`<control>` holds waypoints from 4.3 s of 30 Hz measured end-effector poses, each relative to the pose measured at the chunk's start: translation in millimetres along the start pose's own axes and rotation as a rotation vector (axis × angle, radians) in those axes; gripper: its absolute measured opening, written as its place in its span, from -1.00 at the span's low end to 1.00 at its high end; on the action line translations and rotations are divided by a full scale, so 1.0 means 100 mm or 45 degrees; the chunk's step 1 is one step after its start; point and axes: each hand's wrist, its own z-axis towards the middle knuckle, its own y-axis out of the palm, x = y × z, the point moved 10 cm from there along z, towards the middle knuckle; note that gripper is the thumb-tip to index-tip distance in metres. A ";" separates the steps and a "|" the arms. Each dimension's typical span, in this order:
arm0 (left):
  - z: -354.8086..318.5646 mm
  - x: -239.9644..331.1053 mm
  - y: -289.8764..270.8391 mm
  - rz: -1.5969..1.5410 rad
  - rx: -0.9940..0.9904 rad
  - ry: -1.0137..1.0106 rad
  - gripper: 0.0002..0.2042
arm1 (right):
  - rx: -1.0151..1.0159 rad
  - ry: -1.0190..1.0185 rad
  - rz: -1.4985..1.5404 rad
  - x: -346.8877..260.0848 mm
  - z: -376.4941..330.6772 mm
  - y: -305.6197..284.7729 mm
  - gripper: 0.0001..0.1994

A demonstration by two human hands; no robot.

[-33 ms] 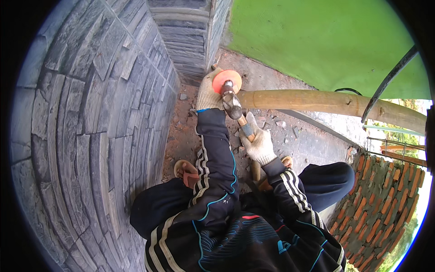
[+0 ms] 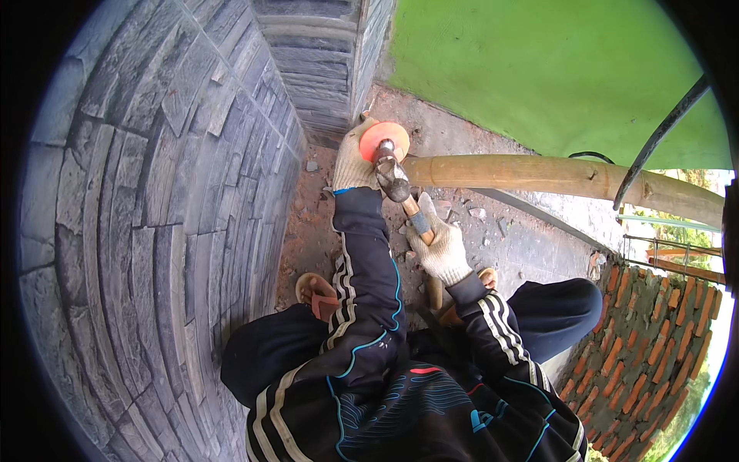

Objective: The person uses a hammer and a red-handled chisel to chip away mortar and debris at the base of a tiled wall. They repeatedly strike the chisel to break up hardened material and clear the joint area along the wall-floor interface.

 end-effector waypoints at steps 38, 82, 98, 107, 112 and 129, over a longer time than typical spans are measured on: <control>0.13 -0.54 0.16 -0.008 0.073 -0.246 -0.74 | 0.156 -0.145 -0.073 -0.41 -0.21 -0.47 -0.79; 0.76 -0.10 0.51 0.225 -0.076 0.625 -0.61 | 0.220 -0.022 0.298 -0.52 -0.38 -0.63 -0.87; 1.58 -0.36 0.37 -0.921 0.125 0.674 -0.72 | 0.582 -0.948 0.944 -1.78 -0.07 -1.50 -0.72; 1.22 0.23 0.48 -0.049 0.200 0.940 -0.71 | 0.091 0.012 0.410 -1.10 0.83 -0.85 -0.76; 1.10 0.14 0.57 0.606 0.528 1.169 -0.65 | 0.416 -0.328 0.634 -1.45 0.58 -1.42 -0.74; 1.55 -0.03 0.35 0.674 0.690 1.156 -0.60 | 0.436 -0.377 0.891 -1.51 0.68 -1.24 -0.78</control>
